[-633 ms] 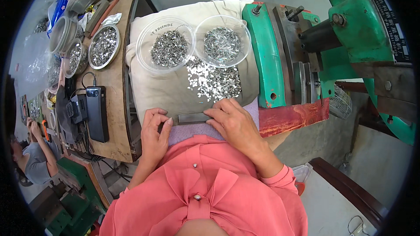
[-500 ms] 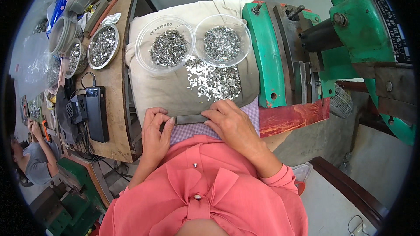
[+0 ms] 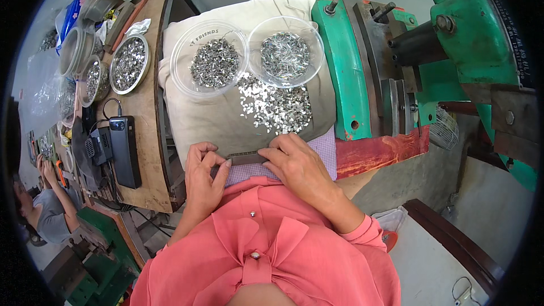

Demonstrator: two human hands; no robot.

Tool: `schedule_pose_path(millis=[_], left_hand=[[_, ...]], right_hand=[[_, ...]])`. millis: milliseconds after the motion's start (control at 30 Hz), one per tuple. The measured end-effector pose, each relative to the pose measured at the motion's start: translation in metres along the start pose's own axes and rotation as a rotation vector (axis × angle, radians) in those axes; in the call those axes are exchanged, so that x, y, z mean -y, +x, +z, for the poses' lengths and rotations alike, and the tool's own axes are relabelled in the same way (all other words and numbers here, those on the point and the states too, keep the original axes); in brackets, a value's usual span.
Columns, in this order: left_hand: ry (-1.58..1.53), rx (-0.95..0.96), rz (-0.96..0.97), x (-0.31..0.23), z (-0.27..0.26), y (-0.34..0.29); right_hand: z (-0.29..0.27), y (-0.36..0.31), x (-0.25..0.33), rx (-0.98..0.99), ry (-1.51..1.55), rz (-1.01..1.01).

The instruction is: The person places small metal studs into a metal strip, then secures them using a mechanical press.

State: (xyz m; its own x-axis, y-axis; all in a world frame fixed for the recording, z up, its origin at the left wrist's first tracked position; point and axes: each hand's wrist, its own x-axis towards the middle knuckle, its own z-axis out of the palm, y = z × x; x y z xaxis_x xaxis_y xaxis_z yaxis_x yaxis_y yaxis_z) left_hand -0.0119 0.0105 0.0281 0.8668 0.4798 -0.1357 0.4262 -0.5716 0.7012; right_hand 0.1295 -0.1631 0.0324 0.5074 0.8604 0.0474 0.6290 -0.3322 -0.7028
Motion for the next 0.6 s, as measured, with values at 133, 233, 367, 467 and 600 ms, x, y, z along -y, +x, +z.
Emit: schedule_pose_path(millis=[133, 233, 367, 467, 600], left_hand=[[0.008, 0.008, -0.019, -0.002, -0.002, 0.000], [0.002, 0.014, -0.009, -0.001, -0.002, 0.000], [0.007, 0.002, 0.016, 0.005, -0.002, 0.001], [-0.051, -0.002, -0.040, 0.006, -0.004, 0.003], [0.030, 0.102, 0.176, 0.012, -0.008, 0.004]], right_hand=[[-0.002, -0.004, -0.002, -0.081, 0.029, 0.030], [0.000, -0.011, -0.006, -0.141, -0.010, 0.109], [0.008, -0.019, -0.006, -0.207, -0.032, 0.178], [0.011, -0.024, -0.013, -0.251, 0.008, 0.111], [0.014, -0.032, -0.022, -0.263, 0.033, 0.017]])
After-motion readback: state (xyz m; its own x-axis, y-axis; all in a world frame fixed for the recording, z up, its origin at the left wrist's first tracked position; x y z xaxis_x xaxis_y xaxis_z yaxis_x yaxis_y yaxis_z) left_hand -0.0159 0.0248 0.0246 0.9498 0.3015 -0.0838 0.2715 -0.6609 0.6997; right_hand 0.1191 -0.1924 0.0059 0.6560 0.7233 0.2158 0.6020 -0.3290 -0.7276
